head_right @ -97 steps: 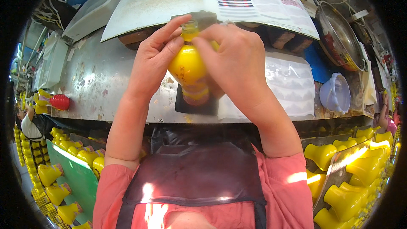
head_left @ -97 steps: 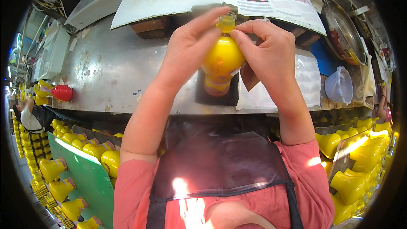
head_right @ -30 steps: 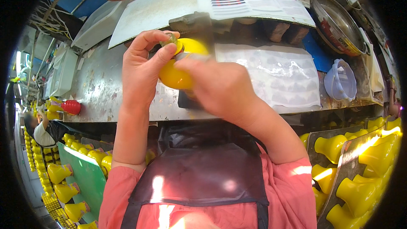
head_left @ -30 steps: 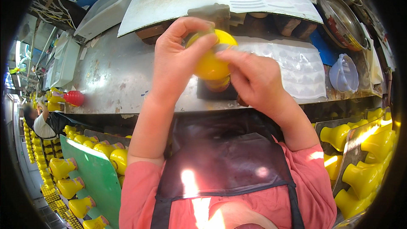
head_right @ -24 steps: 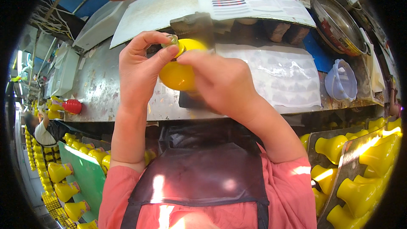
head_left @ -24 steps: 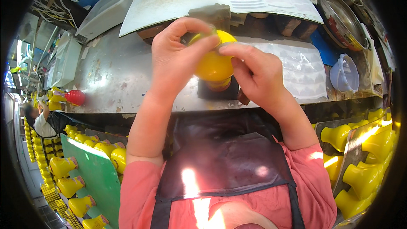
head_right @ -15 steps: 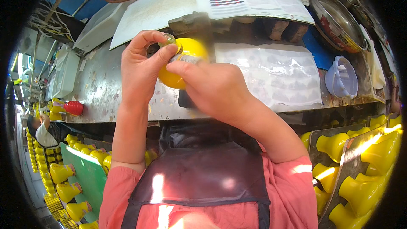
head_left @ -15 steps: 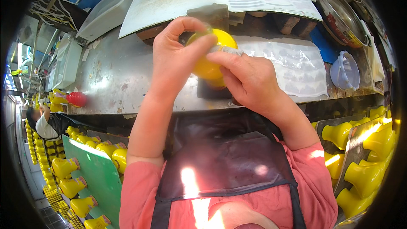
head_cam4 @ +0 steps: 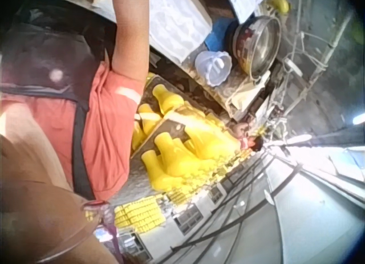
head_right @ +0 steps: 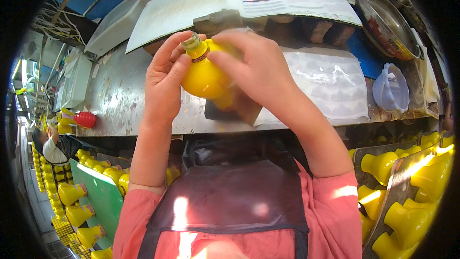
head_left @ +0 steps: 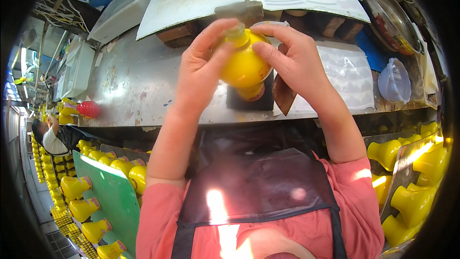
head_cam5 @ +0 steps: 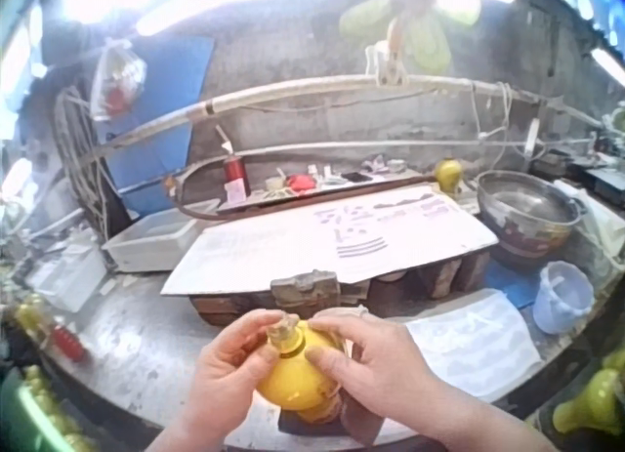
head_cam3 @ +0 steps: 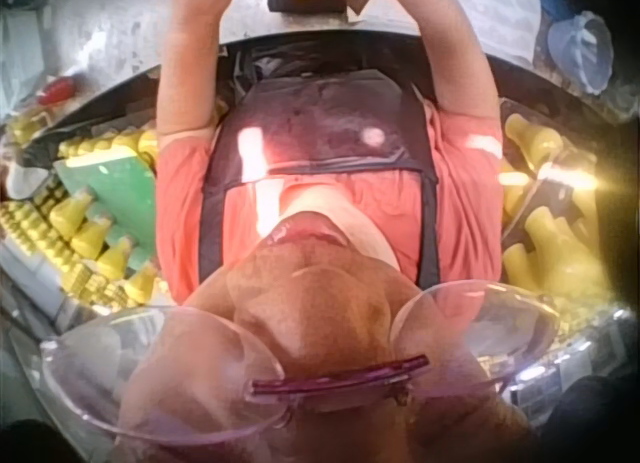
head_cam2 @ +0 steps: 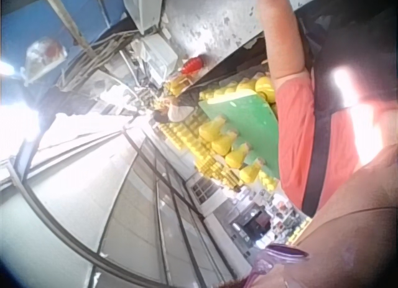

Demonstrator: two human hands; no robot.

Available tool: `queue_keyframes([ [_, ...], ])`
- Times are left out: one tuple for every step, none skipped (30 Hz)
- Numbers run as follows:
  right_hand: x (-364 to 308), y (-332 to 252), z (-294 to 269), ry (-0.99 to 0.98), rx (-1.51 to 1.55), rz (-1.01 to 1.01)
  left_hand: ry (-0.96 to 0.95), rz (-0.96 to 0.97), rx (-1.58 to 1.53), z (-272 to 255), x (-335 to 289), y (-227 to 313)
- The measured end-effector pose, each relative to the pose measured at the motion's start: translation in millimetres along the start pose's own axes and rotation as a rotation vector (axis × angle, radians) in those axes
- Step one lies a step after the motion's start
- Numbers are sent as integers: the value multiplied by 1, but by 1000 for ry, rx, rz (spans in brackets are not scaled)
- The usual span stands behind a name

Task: The person applies adhesive labels to yellow plastic bottles on a workbench. They peel labels from a sheet, position them on the bottle body, and smooth them down with their fingers. The labeled bottles are placed on a green tray.

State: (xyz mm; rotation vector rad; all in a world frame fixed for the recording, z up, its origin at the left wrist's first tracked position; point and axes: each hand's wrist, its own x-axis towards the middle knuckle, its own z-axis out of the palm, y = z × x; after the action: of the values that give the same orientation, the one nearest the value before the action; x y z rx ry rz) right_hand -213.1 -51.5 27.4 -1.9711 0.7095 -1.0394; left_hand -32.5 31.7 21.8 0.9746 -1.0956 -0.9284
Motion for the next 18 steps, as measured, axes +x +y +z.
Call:
queue_keyframes([
  [3, 1, 0, -16, -8, 18, 3, 15, 19, 0, -1, -3],
  [6, 3, 1, -22, -16, 19, 15, 21, 36, 1, -2, -5],
  [8, 3, 2, -34, -17, 25, 13, 32, 44, 0, -2, -7],
  [9, 4, 3, -51, -11, 23, 15, 33, 52, 0, -2, -9],
  [10, 3, 4, -60, 14, 57, 17, 35, 60, -1, -2, -9],
  [11, 3, 4, -75, 46, 83, 9, 34, 67, -2, -1, -9],
  [12, 1, 4, -90, 77, 109, 1, 33, 75, -3, -1, -9],
  [12, 0, 3, -93, 85, 125, -8, 32, 83, -4, -1, -9],
  [13, -2, 2, -96, 93, 139, -5, 24, 89, -4, 0, -9],
  [14, -3, 0, -112, 98, 175, -4, 18, 95, -5, 0, -9],
  [14, -5, -1, -119, 126, 177, -5, 4, 94, -5, 0, -8],
  [15, -6, -3, -139, 151, 199, -9, -1, 30, -5, 0, -8],
  [15, -6, -4, -160, 196, 233, -15, -14, -40, -6, 0, -8],
  [15, -6, -5, -151, 180, 216, -12, -27, -114, -6, 0, -8],
  [14, -6, -5, -146, 184, 210, -16, -17, -92, -5, 0, -9],
  [13, -5, -4, -142, 189, 205, -10, -9, -73, -4, 0, -11],
  [13, -4, -3, -126, 157, 185, -4, -1, -53, -3, -1, -12],
  [12, -3, -1, -111, 125, 164, -5, 7, -37, -3, -1, -12],
])
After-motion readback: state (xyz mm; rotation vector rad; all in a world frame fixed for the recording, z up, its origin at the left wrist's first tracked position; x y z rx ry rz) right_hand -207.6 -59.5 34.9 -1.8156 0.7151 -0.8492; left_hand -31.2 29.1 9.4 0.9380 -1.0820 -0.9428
